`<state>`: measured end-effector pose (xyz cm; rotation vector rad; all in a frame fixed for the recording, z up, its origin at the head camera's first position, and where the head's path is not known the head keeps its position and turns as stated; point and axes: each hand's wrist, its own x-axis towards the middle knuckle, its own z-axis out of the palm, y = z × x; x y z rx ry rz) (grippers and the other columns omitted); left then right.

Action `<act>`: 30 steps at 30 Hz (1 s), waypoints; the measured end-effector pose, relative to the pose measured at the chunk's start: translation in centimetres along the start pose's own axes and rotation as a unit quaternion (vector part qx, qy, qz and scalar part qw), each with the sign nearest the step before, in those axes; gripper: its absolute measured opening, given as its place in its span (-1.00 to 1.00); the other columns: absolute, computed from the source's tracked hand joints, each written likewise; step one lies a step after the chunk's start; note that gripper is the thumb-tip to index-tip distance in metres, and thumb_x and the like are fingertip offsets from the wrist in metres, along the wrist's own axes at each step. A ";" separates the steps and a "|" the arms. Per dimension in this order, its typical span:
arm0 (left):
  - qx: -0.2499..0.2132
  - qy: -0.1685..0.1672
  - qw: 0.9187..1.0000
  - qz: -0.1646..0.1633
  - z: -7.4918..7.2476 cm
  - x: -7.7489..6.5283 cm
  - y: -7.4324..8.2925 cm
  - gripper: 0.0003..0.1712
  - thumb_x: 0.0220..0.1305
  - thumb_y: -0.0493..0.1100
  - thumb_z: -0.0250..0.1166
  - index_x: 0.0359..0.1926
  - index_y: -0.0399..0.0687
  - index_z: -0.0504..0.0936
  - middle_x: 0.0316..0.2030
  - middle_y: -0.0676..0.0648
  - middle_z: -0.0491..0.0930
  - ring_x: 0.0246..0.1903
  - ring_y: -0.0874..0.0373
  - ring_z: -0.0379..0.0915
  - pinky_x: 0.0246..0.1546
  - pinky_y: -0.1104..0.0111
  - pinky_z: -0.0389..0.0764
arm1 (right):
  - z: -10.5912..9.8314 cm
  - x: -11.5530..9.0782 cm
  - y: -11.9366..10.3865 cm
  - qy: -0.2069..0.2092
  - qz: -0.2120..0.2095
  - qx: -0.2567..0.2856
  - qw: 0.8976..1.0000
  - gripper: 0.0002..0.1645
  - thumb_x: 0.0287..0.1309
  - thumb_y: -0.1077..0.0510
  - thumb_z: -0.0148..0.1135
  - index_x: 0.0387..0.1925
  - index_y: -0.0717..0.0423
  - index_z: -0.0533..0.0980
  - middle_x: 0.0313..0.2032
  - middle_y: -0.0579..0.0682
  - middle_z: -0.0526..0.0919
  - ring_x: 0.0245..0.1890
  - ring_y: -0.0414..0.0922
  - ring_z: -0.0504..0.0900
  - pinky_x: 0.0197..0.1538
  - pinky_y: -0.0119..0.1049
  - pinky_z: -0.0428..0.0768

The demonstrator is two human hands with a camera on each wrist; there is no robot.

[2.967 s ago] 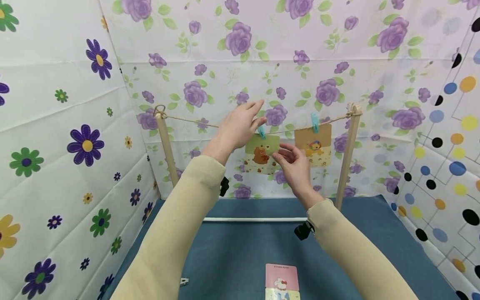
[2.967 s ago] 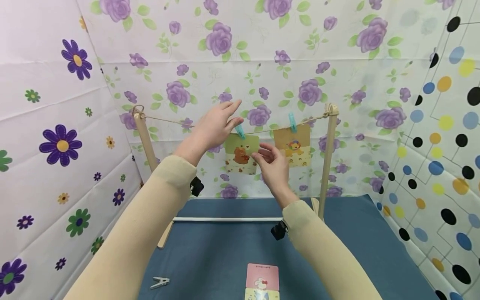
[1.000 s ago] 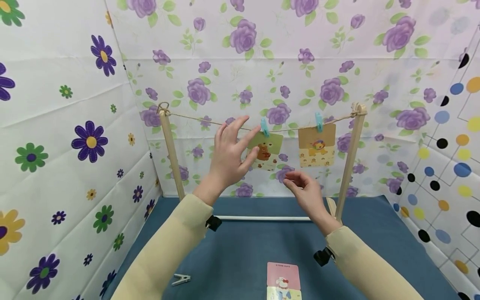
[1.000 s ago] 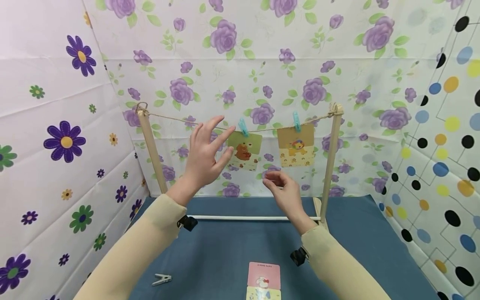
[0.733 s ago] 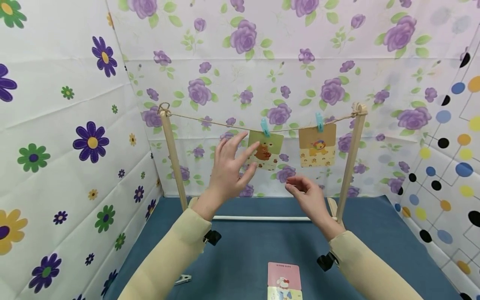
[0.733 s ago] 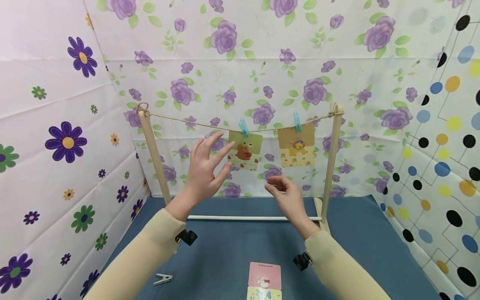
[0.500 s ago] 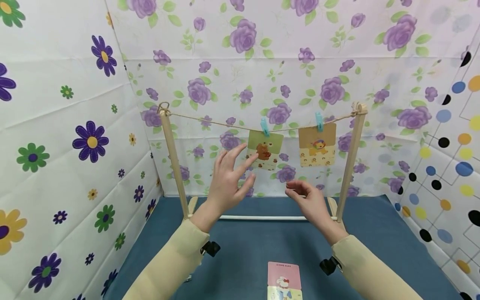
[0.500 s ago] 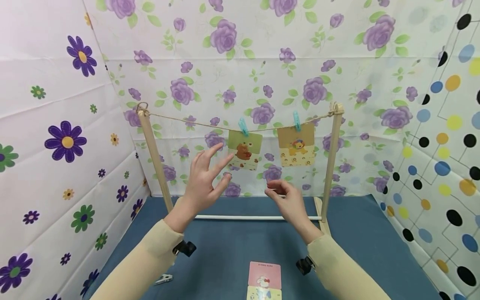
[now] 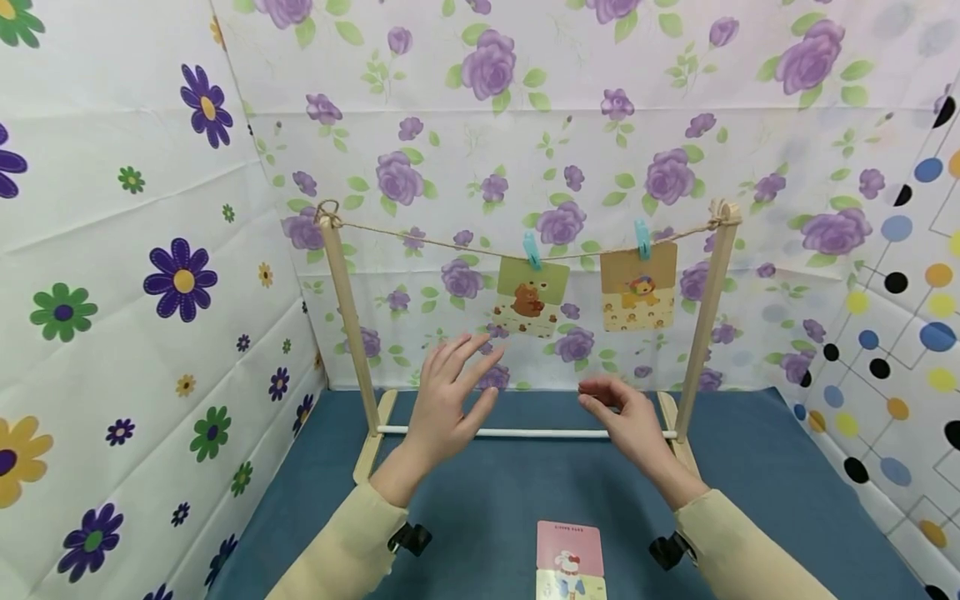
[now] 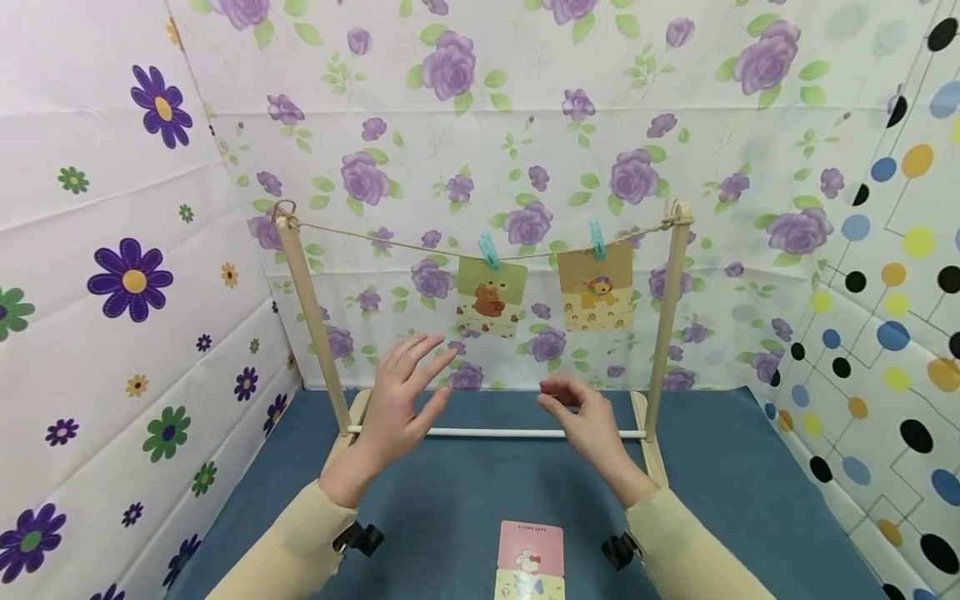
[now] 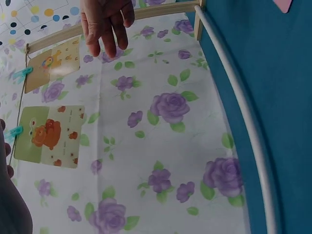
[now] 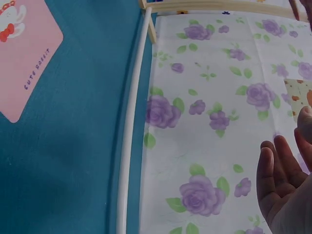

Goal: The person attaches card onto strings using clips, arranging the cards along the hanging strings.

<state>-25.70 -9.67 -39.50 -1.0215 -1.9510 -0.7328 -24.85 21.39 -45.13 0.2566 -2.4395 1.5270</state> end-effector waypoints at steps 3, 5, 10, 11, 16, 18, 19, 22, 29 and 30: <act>-0.012 0.000 1.000 -0.019 0.0 -1.5 -0.1 -0.50 0.54 -0.07 0.25 0.41 -0.06 0.62 0.46 -0.19 0.46 0.52 -0.20 0.24 0.44 -0.33 0.22 | -0.1 -0.6 0.3 -0.007 0.003 0.002 1.000 -0.57 0.50 -0.14 0.35 0.19 -0.01 0.68 0.05 -0.03 0.76 0.04 -0.07 0.69 0.02 -0.29 0.68; -0.017 -0.002 0.999 -0.036 0.0 -2.6 -0.2 -0.47 0.50 -0.10 0.28 0.42 -0.05 0.61 0.45 -0.20 0.46 0.52 -0.20 0.24 0.43 -0.34 0.23 | -0.1 -0.9 0.6 -0.014 0.004 0.001 1.000 -0.57 0.49 -0.14 0.35 0.20 -0.02 0.68 0.06 -0.03 0.76 0.04 -0.08 0.69 0.00 -0.29 0.69; -0.030 -0.019 0.996 -0.079 -0.2 -5.1 -0.4 -0.44 0.50 -0.16 0.30 0.47 -0.02 0.58 0.46 -0.20 0.45 0.50 -0.20 0.26 0.42 -0.35 0.23 | -0.2 -1.8 1.0 -0.027 0.002 0.002 1.000 -0.57 0.50 -0.12 0.35 0.22 -0.01 0.67 0.07 -0.05 0.76 0.04 -0.11 0.70 -0.02 -0.33 0.70; -0.032 -0.025 0.995 -0.087 -0.3 -5.6 -0.4 -0.43 0.50 -0.17 0.31 0.48 -0.01 0.57 0.46 -0.19 0.44 0.50 -0.20 0.26 0.42 -0.35 0.23 | -0.2 -2.0 1.1 -0.027 0.002 0.005 1.000 -0.58 0.50 -0.10 0.35 0.22 0.01 0.67 0.07 -0.05 0.76 0.04 -0.10 0.70 -0.03 -0.33 0.71; -0.042 -0.055 0.990 -0.119 -0.6 -7.7 -0.5 -0.39 0.48 -0.22 0.33 0.51 -0.01 0.53 0.49 -0.15 0.42 0.48 -0.21 0.28 0.38 -0.34 0.28 | 0.3 -2.7 1.7 -0.031 0.010 0.017 0.999 -0.59 0.49 -0.06 0.37 0.20 0.05 0.68 0.07 -0.02 0.76 0.03 -0.08 0.71 -0.03 -0.35 0.71; -0.045 -0.067 0.988 -0.131 -0.8 -8.6 -0.6 -0.39 0.51 -0.20 0.33 0.52 0.00 0.51 0.49 -0.14 0.41 0.48 -0.22 0.27 0.38 -0.35 0.28 | 0.5 -3.0 2.0 -0.038 0.017 0.022 0.999 -0.59 0.48 -0.05 0.38 0.20 0.06 0.68 0.08 -0.01 0.76 0.04 -0.07 0.71 -0.02 -0.36 0.71; -0.047 -0.073 0.986 -0.140 -1.0 -9.1 -0.6 -0.39 0.52 -0.18 0.32 0.53 0.02 0.50 0.50 -0.13 0.41 0.49 -0.22 0.27 0.38 -0.35 0.28 | 0.7 -3.1 2.1 -0.042 0.019 0.022 0.999 -0.60 0.48 -0.04 0.38 0.20 0.05 0.68 0.08 -0.01 0.75 0.04 -0.07 0.71 -0.01 -0.36 0.71; -0.048 -0.090 0.982 -0.161 -1.3 -10.5 -0.8 -0.41 0.57 -0.12 0.30 0.55 0.05 0.48 0.51 -0.11 0.40 0.49 -0.21 0.27 0.39 -0.35 0.29 | 1.1 -3.5 2.5 -0.056 0.025 0.016 0.998 -0.59 0.47 -0.01 0.40 0.21 0.08 0.67 0.09 0.00 0.75 0.04 -0.06 0.70 0.00 -0.35 0.71; -0.075 -0.131 0.963 -0.222 -2.4 -13.0 -1.3 -0.43 0.64 -0.03 0.25 0.56 0.12 0.46 0.52 -0.03 0.38 0.48 -0.14 0.31 0.34 -0.29 0.42 | 1.6 -4.4 3.6 -0.095 0.056 -0.020 0.994 -0.56 0.43 -0.03 0.43 0.25 -0.03 0.65 0.12 -0.02 0.74 0.06 -0.09 0.71 0.02 -0.20 0.73; -0.076 -0.136 0.961 -0.230 -2.6 -13.4 -1.3 -0.43 0.64 -0.02 0.25 0.56 0.13 0.46 0.52 -0.02 0.39 0.48 -0.13 0.32 0.34 -0.27 0.44 | 1.6 -4.5 3.7 -0.101 0.060 -0.022 0.993 -0.55 0.43 -0.03 0.43 0.26 -0.04 0.65 0.13 -0.02 0.74 0.06 -0.09 0.71 0.02 -0.18 0.74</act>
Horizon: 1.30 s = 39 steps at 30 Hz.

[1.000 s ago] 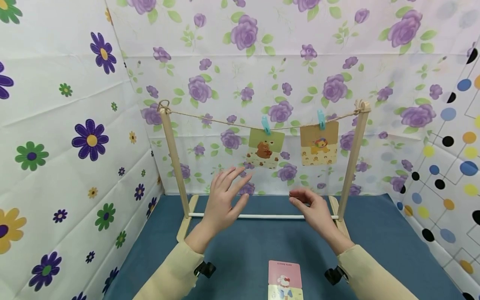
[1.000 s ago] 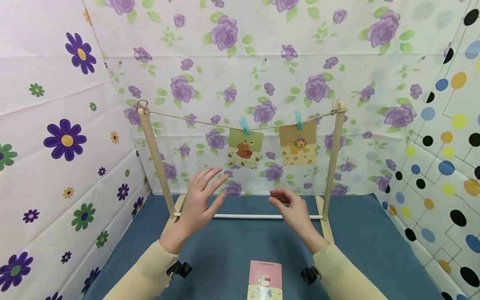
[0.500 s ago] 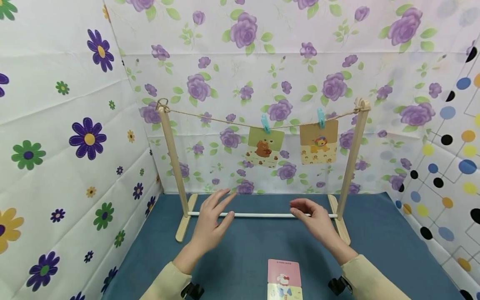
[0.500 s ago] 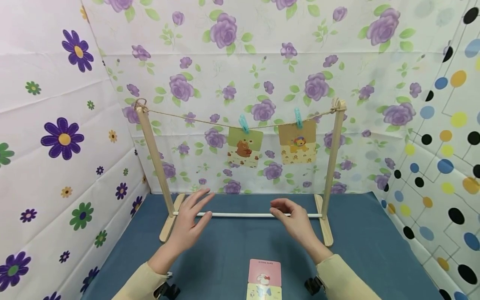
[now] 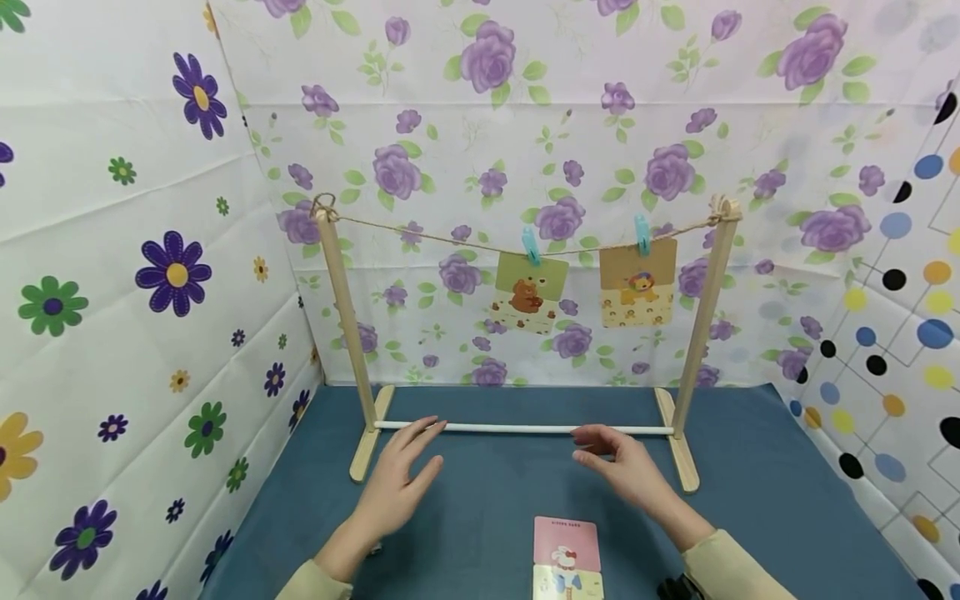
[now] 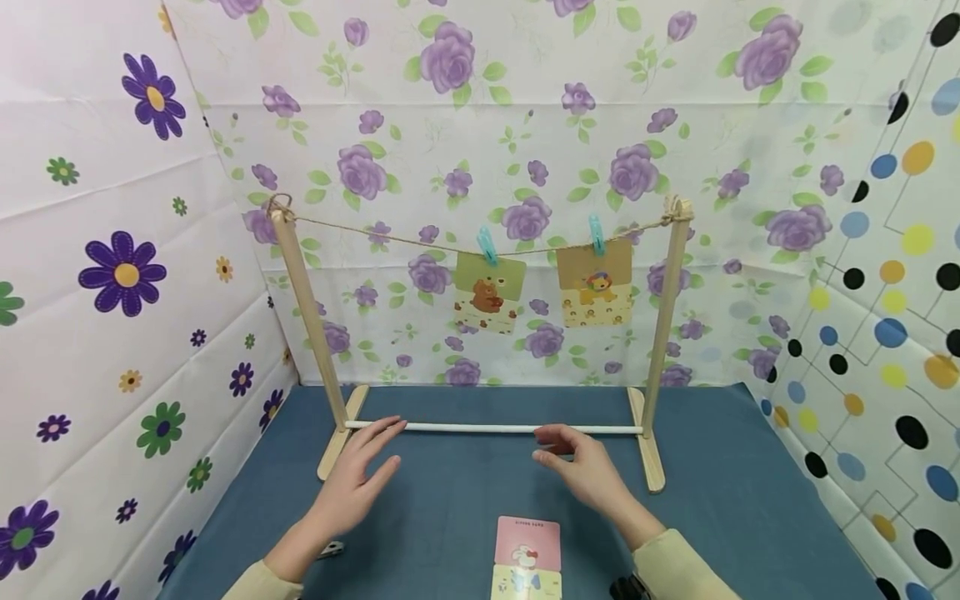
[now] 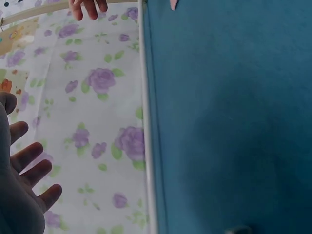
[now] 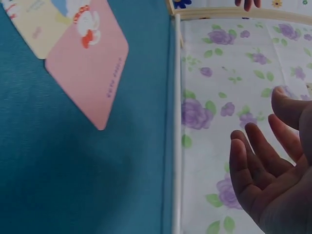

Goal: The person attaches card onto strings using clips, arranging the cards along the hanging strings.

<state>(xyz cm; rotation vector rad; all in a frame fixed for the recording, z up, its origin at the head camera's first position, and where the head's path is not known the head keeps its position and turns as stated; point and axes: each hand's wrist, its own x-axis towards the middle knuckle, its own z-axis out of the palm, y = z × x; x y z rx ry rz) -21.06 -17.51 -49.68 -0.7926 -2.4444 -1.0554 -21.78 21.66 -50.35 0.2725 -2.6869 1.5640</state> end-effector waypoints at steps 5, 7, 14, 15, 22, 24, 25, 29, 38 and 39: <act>-0.010 -0.017 0.999 -0.036 -0.3 -1.5 -0.7 -0.44 0.65 0.03 0.22 0.56 0.17 0.46 0.51 0.03 0.39 0.48 -0.13 0.33 0.34 -0.25 0.46 | 0.2 -0.6 0.8 -0.025 0.011 0.000 1.000 -0.54 0.43 -0.02 0.44 0.27 -0.01 0.64 0.15 0.03 0.73 0.07 -0.05 0.71 0.01 -0.14 0.75; -0.022 -0.022 0.998 -0.053 -0.4 -2.1 -1.0 -0.44 0.66 0.05 0.21 0.56 0.19 0.45 0.50 0.03 0.40 0.48 -0.12 0.33 0.33 -0.24 0.47 | 0.3 -0.8 1.1 -0.035 0.010 0.000 0.999 -0.51 0.43 -0.01 0.44 0.29 0.03 0.63 0.17 0.06 0.72 0.08 -0.03 0.71 0.01 -0.13 0.75; -0.061 -0.035 0.990 -0.124 -1.0 -3.8 -2.3 -0.46 0.66 0.08 0.19 0.55 0.17 0.48 0.47 -0.04 0.44 0.45 -0.14 0.38 0.32 -0.25 0.49 | 0.5 -1.1 2.8 -0.112 0.002 -0.009 0.994 -0.32 0.29 0.05 0.57 0.37 0.10 0.56 0.24 0.20 0.67 0.16 0.15 0.68 0.10 0.06 0.73; -0.065 -0.040 0.988 -0.135 -1.1 -4.0 -2.4 -0.45 0.67 0.09 0.19 0.55 0.17 0.48 0.46 -0.05 0.45 0.45 -0.14 0.38 0.32 -0.25 0.48 | 0.4 -1.2 3.0 -0.127 -0.001 -0.012 0.992 -0.29 0.27 0.08 0.58 0.39 0.12 0.55 0.25 0.23 0.65 0.17 0.19 0.67 0.13 0.11 0.72; -0.078 -0.066 0.973 -0.206 -2.3 -5.3 -3.3 -0.42 0.63 0.21 0.18 0.53 0.20 0.50 0.45 -0.05 0.46 0.47 -0.16 0.35 0.40 -0.28 0.39 | -0.2 -2.3 3.9 -0.189 -0.010 -0.034 0.981 -0.16 0.19 0.09 0.64 0.44 0.19 0.50 0.29 0.27 0.61 0.23 0.28 0.61 0.19 0.29 0.64; -0.075 -0.069 0.970 -0.220 -2.4 -5.7 -3.5 -0.40 0.62 0.24 0.19 0.52 0.21 0.51 0.45 -0.05 0.47 0.46 -0.16 0.36 0.40 -0.28 0.38 | -0.3 -2.4 4.1 -0.191 -0.009 -0.035 0.981 -0.15 0.17 0.10 0.66 0.44 0.18 0.50 0.30 0.27 0.61 0.23 0.29 0.60 0.16 0.27 0.67; -0.072 -0.071 0.969 -0.225 -2.5 -5.8 -3.7 -0.40 0.61 0.25 0.19 0.52 0.22 0.52 0.44 -0.04 0.47 0.46 -0.15 0.36 0.41 -0.27 0.38 | -0.4 -2.5 4.2 -0.189 -0.010 -0.038 0.981 -0.15 0.16 0.11 0.66 0.43 0.17 0.51 0.29 0.27 0.61 0.23 0.29 0.61 0.14 0.25 0.68; -0.059 -0.077 0.965 -0.242 -2.8 -6.6 -4.3 -0.41 0.58 0.22 0.25 0.50 0.22 0.54 0.42 -0.04 0.50 0.44 -0.15 0.39 0.40 -0.26 0.39 | -0.3 -2.8 4.6 -0.182 -0.017 -0.063 0.981 -0.14 0.09 0.12 0.70 0.41 0.17 0.54 0.27 0.22 0.64 0.19 0.26 0.62 0.11 0.24 0.69; -0.040 -0.096 0.967 -0.232 -4.3 -8.0 -4.9 -0.49 0.58 0.02 0.31 0.42 -0.02 0.62 0.35 -0.11 0.55 0.38 -0.23 0.44 0.33 -0.26 0.48 | 0.2 -3.1 4.5 -0.184 -0.033 -0.119 0.975 -0.12 0.01 0.05 0.74 0.36 0.14 0.58 0.24 0.13 0.67 0.19 0.20 0.63 0.19 0.31 0.62; -0.037 -0.100 0.967 -0.231 -4.4 -8.1 -4.9 -0.51 0.58 0.02 0.32 0.40 -0.03 0.64 0.34 -0.11 0.56 0.36 -0.23 0.46 0.32 -0.24 0.50 | 0.2 -3.2 4.5 -0.184 -0.034 -0.122 0.975 -0.12 0.00 0.05 0.75 0.36 0.15 0.58 0.24 0.13 0.67 0.19 0.20 0.64 0.19 0.31 0.61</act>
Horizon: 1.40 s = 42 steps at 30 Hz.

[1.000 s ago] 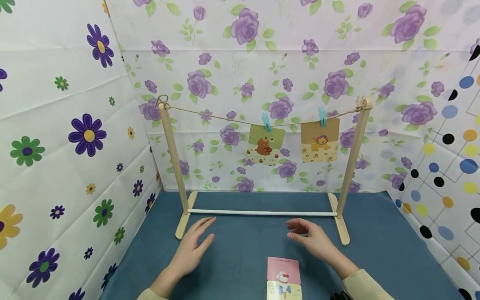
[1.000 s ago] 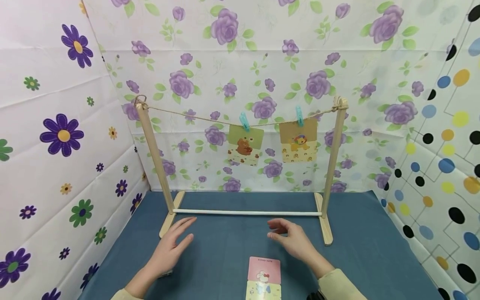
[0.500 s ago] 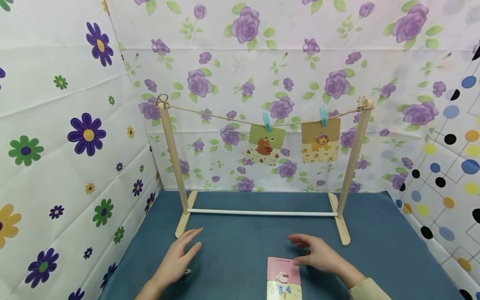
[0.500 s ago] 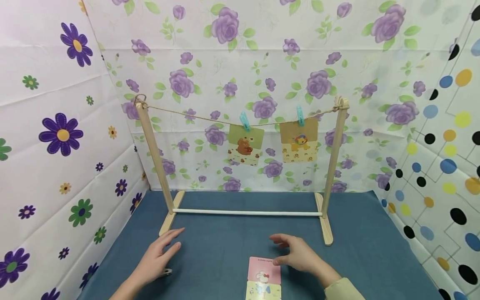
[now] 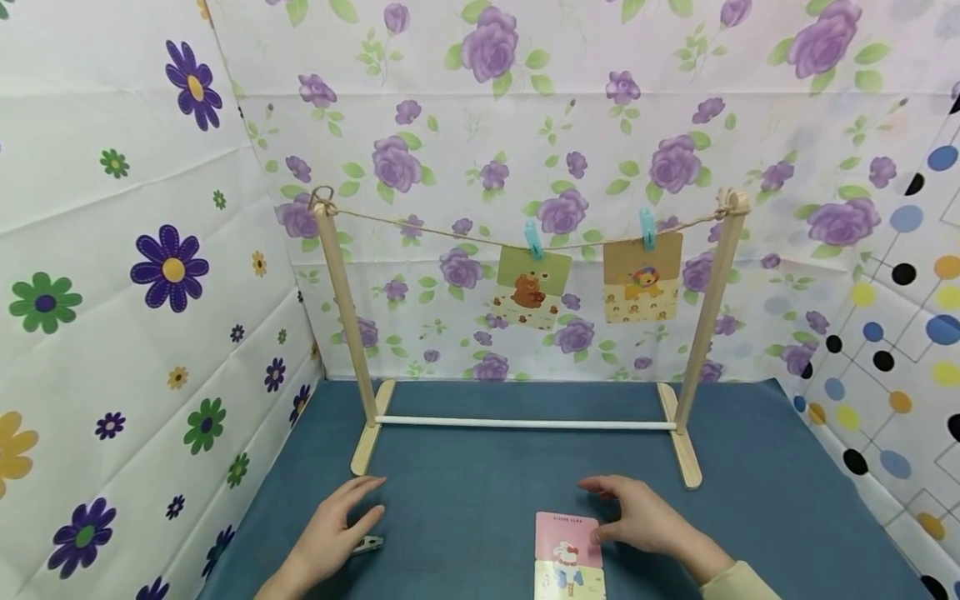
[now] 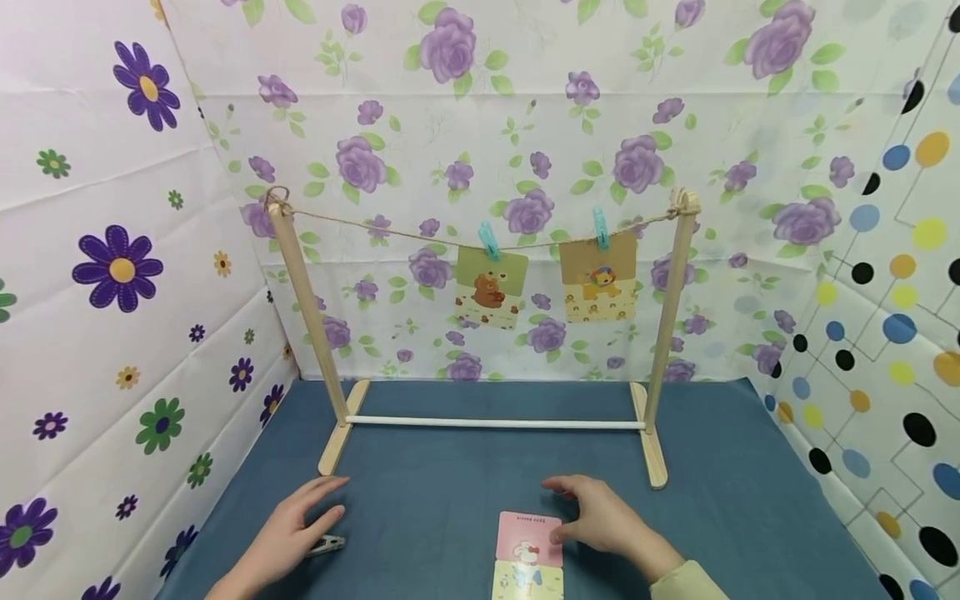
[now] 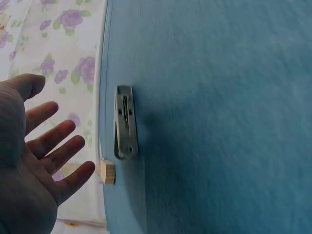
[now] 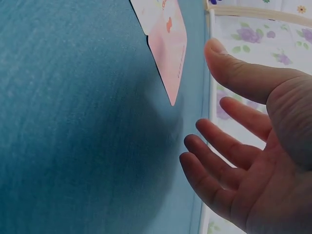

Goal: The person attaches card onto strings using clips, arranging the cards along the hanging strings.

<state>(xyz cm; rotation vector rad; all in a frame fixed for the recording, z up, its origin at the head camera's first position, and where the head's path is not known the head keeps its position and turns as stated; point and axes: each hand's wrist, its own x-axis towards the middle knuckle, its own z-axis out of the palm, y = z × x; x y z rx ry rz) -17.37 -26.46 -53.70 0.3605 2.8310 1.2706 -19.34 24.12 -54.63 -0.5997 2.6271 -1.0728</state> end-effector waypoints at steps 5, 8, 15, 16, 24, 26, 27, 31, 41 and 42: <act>0.034 -0.007 0.999 0.017 -0.7 -0.4 -0.8 -0.76 0.52 -0.03 0.40 0.09 0.04 0.77 0.23 -0.10 0.63 0.25 -0.18 0.56 0.24 -0.13 0.60 | 0.2 -0.1 -0.3 -0.006 -0.006 -0.011 1.000 -0.11 0.00 0.00 0.75 0.34 0.18 0.59 0.23 0.12 0.67 0.19 0.18 0.64 0.21 0.32 0.60; 0.053 -0.008 0.998 0.031 -1.0 -0.8 -1.4 -0.89 0.46 -0.05 0.45 -0.08 0.10 0.76 0.16 -0.10 0.66 0.18 -0.16 0.60 0.20 -0.08 0.64 | 0.5 -0.1 -0.4 -0.009 -0.008 -0.022 1.000 -0.12 0.00 -0.03 0.75 0.32 0.18 0.60 0.21 0.10 0.67 0.19 0.16 0.64 0.21 0.29 0.61; 0.076 -0.027 0.995 0.054 -1.4 -1.3 -2.1 -0.74 0.36 0.03 0.53 -0.04 0.09 0.73 0.08 0.04 0.64 0.08 -0.09 0.62 0.11 0.00 0.69 | 1.4 -0.3 -0.7 -0.010 0.003 -0.055 0.998 -0.16 0.01 -0.14 0.74 0.28 0.09 0.64 0.16 0.01 0.67 0.15 0.11 0.65 0.18 0.24 0.65; 0.076 -0.030 0.995 0.056 -1.5 -1.4 -2.1 -0.71 0.35 0.05 0.54 -0.03 0.09 0.73 0.08 0.05 0.63 0.07 -0.08 0.62 0.11 0.01 0.69 | 1.5 -0.3 -0.8 -0.009 0.006 -0.059 0.998 -0.16 0.00 -0.15 0.74 0.27 0.09 0.65 0.15 0.01 0.67 0.15 0.11 0.65 0.18 0.24 0.65; 0.066 -0.061 0.993 0.072 -2.0 -2.0 -2.8 -0.53 0.26 0.13 0.59 0.07 0.09 0.70 0.08 0.09 0.62 0.07 -0.03 0.62 0.10 0.07 0.70 | 1.5 -0.4 -1.5 -0.008 0.007 -0.072 0.997 -0.16 -0.05 -0.14 0.76 0.22 0.15 0.66 0.10 0.03 0.67 0.12 0.13 0.64 0.16 0.30 0.63; 0.065 -0.069 0.993 0.073 -2.1 -2.2 -2.9 -0.50 0.24 0.14 0.60 0.09 0.08 0.69 0.09 0.09 0.62 0.06 -0.02 0.62 0.10 0.08 0.70 | 1.5 -0.4 -1.5 -0.011 0.006 -0.071 0.997 -0.16 -0.05 -0.13 0.76 0.22 0.15 0.66 0.10 0.03 0.66 0.12 0.12 0.64 0.16 0.30 0.63; 0.067 -0.073 0.992 0.073 -2.2 -2.3 -3.0 -0.49 0.23 0.14 0.61 0.09 0.09 0.70 0.09 0.09 0.62 0.05 -0.01 0.62 0.10 0.08 0.70 | 1.5 -0.4 -1.5 -0.013 0.006 -0.072 0.997 -0.15 -0.06 -0.12 0.77 0.22 0.15 0.66 0.10 0.03 0.66 0.12 0.12 0.64 0.17 0.30 0.63; 0.085 -0.081 0.990 0.077 -2.4 -2.4 -3.2 -0.47 0.17 0.18 0.63 0.08 0.12 0.71 0.07 0.12 0.63 0.04 0.03 0.62 0.09 0.09 0.70 | 1.7 -0.3 -1.2 -0.016 0.013 -0.085 0.996 -0.16 -0.10 -0.15 0.78 0.19 0.13 0.67 0.06 -0.02 0.66 0.09 0.09 0.63 0.15 0.27 0.64; 0.115 -0.077 0.987 0.076 -2.1 -2.6 -3.8 -0.50 0.13 0.21 0.65 0.03 0.23 0.73 0.02 0.22 0.65 0.04 0.10 0.59 0.10 0.06 0.67 | 2.2 0.1 -0.9 -0.016 0.042 -0.097 0.994 -0.18 -0.18 -0.18 0.82 0.10 0.07 0.71 -0.02 -0.05 0.60 0.02 0.07 0.56 0.11 0.25 0.63; 0.115 -0.080 0.988 0.071 -2.1 -2.6 -3.8 -0.51 0.13 0.21 0.65 0.03 0.24 0.73 0.02 0.23 0.65 0.04 0.09 0.59 0.11 0.05 0.67 | 2.2 0.2 -0.9 -0.017 0.043 -0.097 0.994 -0.18 -0.19 -0.19 0.82 0.10 0.07 0.71 -0.01 -0.06 0.60 0.02 0.07 0.55 0.11 0.25 0.63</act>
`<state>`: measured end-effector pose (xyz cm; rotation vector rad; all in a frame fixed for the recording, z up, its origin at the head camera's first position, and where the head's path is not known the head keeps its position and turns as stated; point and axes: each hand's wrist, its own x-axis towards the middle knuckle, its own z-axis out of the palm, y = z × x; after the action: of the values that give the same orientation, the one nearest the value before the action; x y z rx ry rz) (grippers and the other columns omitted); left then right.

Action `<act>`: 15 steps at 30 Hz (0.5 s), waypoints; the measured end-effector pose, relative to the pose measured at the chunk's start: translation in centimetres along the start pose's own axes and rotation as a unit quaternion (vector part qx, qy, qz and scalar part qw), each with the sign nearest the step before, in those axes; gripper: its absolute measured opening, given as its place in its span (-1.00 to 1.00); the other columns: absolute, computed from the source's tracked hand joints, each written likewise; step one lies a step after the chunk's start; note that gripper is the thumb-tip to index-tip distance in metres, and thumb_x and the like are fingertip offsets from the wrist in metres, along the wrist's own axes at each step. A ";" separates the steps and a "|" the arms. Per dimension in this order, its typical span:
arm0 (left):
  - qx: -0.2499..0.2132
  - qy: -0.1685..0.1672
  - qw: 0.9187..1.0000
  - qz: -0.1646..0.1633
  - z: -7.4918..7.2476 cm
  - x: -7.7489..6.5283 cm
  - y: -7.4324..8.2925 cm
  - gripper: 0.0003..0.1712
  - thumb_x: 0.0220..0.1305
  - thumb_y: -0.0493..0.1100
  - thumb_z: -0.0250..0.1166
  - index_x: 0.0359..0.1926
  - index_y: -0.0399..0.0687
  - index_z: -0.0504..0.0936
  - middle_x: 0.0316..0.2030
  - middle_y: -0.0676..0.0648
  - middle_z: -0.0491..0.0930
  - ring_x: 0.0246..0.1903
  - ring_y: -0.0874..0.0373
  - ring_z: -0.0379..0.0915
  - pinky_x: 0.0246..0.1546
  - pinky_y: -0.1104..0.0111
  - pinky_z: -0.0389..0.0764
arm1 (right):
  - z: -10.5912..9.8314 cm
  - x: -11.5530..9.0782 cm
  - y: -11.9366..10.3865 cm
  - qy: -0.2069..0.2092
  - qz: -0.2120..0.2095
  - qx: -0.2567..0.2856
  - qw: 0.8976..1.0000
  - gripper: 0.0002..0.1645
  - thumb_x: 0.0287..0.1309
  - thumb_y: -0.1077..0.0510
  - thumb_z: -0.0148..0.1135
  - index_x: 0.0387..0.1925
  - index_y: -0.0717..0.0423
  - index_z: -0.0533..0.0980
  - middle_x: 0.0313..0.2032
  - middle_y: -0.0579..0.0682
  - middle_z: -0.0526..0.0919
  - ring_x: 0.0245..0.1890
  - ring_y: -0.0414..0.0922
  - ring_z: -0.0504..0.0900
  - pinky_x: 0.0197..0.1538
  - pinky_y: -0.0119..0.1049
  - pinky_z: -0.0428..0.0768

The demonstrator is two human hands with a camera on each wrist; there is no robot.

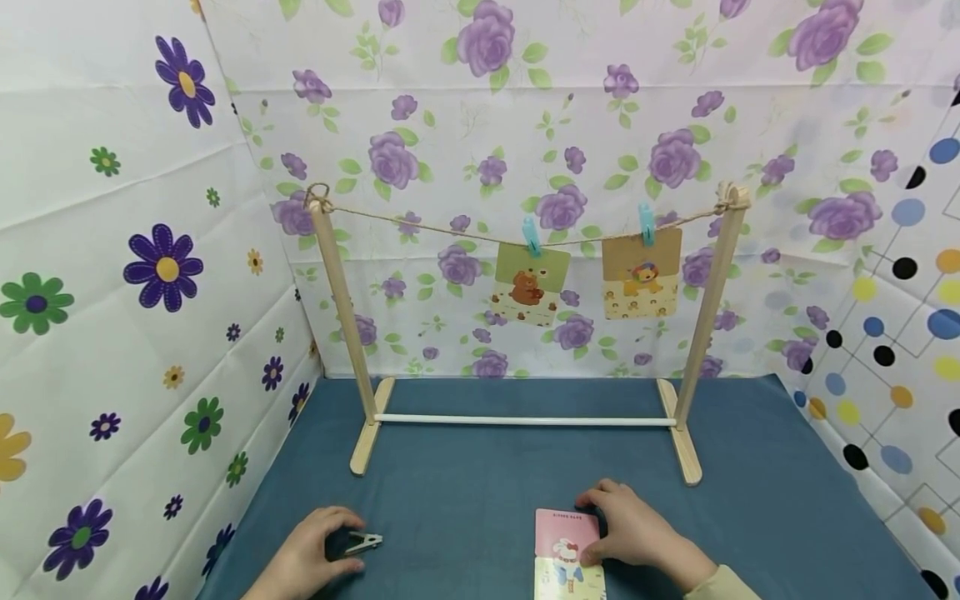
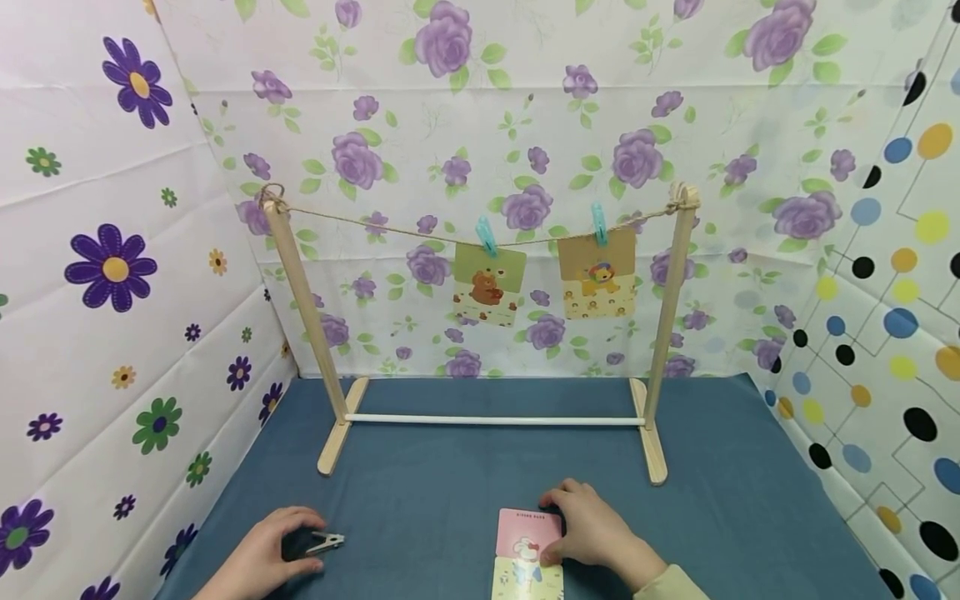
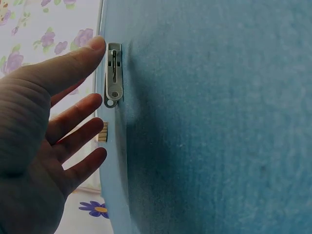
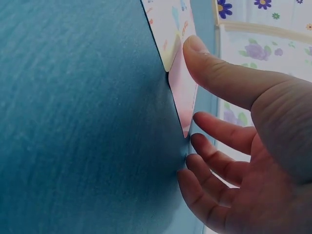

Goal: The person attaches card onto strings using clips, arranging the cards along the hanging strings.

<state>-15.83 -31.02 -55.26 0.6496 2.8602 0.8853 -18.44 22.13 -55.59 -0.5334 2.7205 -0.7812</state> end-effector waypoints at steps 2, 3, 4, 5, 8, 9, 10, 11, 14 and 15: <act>-0.003 -0.007 1.000 -0.008 0.0 -0.1 0.0 -0.51 0.12 0.20 0.66 0.02 0.26 0.73 0.02 0.23 0.64 0.05 0.07 0.59 0.12 0.03 0.66 | 0.0 0.1 0.0 -0.001 -0.001 -0.002 1.000 -0.17 -0.20 -0.21 0.82 0.10 0.05 0.70 -0.01 -0.06 0.59 0.03 0.07 0.54 0.12 0.25 0.62; -0.005 -0.011 1.000 -0.011 -0.1 -0.1 0.0 -0.52 0.12 0.19 0.66 0.02 0.26 0.73 0.02 0.21 0.64 0.06 0.05 0.58 0.12 0.01 0.66 | 0.1 0.1 0.0 0.000 -0.001 -0.003 1.000 -0.17 -0.20 -0.22 0.82 0.10 0.05 0.70 0.00 -0.06 0.59 0.03 0.08 0.54 0.13 0.25 0.62; -0.008 -0.015 1.000 -0.013 -0.1 -0.2 0.0 -0.53 0.12 0.18 0.67 0.01 0.27 0.73 0.03 0.20 0.64 0.06 0.02 0.58 0.13 0.00 0.65 | 0.1 0.2 0.0 0.000 -0.001 -0.004 1.000 -0.16 -0.21 -0.22 0.82 0.09 0.04 0.70 0.01 -0.05 0.59 0.04 0.08 0.54 0.13 0.25 0.62; -0.009 -0.018 1.000 -0.013 -0.2 -0.2 0.0 -0.53 0.12 0.18 0.67 0.01 0.27 0.73 0.03 0.19 0.63 0.06 0.00 0.58 0.13 -0.01 0.65 | 0.1 0.2 -0.1 0.001 0.000 -0.005 1.000 -0.15 -0.23 -0.22 0.83 0.09 0.04 0.70 0.02 -0.05 0.59 0.04 0.08 0.54 0.13 0.25 0.62; -0.011 -0.026 0.999 -0.016 -0.2 -0.1 0.0 -0.55 0.12 0.15 0.67 -0.01 0.27 0.73 0.03 0.16 0.63 0.05 -0.03 0.58 0.11 -0.02 0.65 | 0.2 0.3 -0.2 0.006 0.006 -0.011 1.000 -0.14 -0.27 -0.21 0.85 0.08 0.02 0.68 0.03 -0.04 0.59 0.03 0.08 0.54 0.13 0.25 0.61; -0.012 -0.029 0.999 -0.017 -0.3 -0.1 0.0 -0.55 0.12 0.14 0.68 -0.01 0.26 0.73 0.03 0.16 0.63 0.05 -0.04 0.57 0.10 -0.02 0.65 | 0.2 0.3 -0.2 0.006 0.010 -0.012 1.000 -0.14 -0.29 -0.20 0.86 0.08 0.02 0.67 0.03 -0.03 0.59 0.02 0.07 0.53 0.13 0.24 0.61; -0.014 -0.032 0.999 -0.019 -0.3 -0.1 0.0 -0.56 0.12 0.14 0.68 -0.01 0.26 0.73 0.02 0.15 0.63 0.05 -0.05 0.57 0.10 -0.03 0.65 | 0.3 0.3 -0.3 0.007 0.013 -0.014 1.000 -0.13 -0.30 -0.19 0.87 0.07 0.02 0.67 0.04 -0.02 0.59 0.01 0.07 0.53 0.13 0.24 0.61; -0.015 -0.035 0.999 -0.021 -0.3 -0.1 0.0 -0.56 0.12 0.14 0.68 -0.02 0.26 0.73 0.02 0.15 0.63 0.04 -0.06 0.57 0.09 -0.03 0.65 | 0.4 0.4 -0.3 0.008 0.018 -0.015 1.000 -0.13 -0.32 -0.17 0.87 0.07 0.01 0.66 0.04 -0.02 0.59 0.00 0.06 0.52 0.12 0.24 0.61; -0.018 -0.042 0.999 -0.028 -0.4 0.0 0.0 -0.57 0.12 0.12 0.68 -0.02 0.25 0.73 0.01 0.13 0.63 0.03 -0.08 0.57 0.09 -0.04 0.65 | 0.5 0.5 -0.4 0.011 0.031 -0.018 0.999 -0.13 -0.35 -0.15 0.89 0.05 0.01 0.65 0.03 -0.02 0.58 -0.04 0.04 0.50 0.11 0.21 0.60; -0.018 -0.044 0.998 -0.029 -0.4 0.0 0.0 -0.57 0.12 0.11 0.68 -0.02 0.25 0.73 0.01 0.13 0.63 0.03 -0.08 0.57 0.08 -0.05 0.65 | 0.6 0.6 -0.5 0.013 0.034 -0.018 0.999 -0.14 -0.36 -0.14 0.89 0.03 0.00 0.65 0.02 -0.02 0.58 -0.06 0.03 0.49 0.10 0.20 0.61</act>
<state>-15.90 -31.24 -54.94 0.5830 2.7643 0.8749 -18.60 21.24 -55.84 -0.4386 2.7653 -0.7281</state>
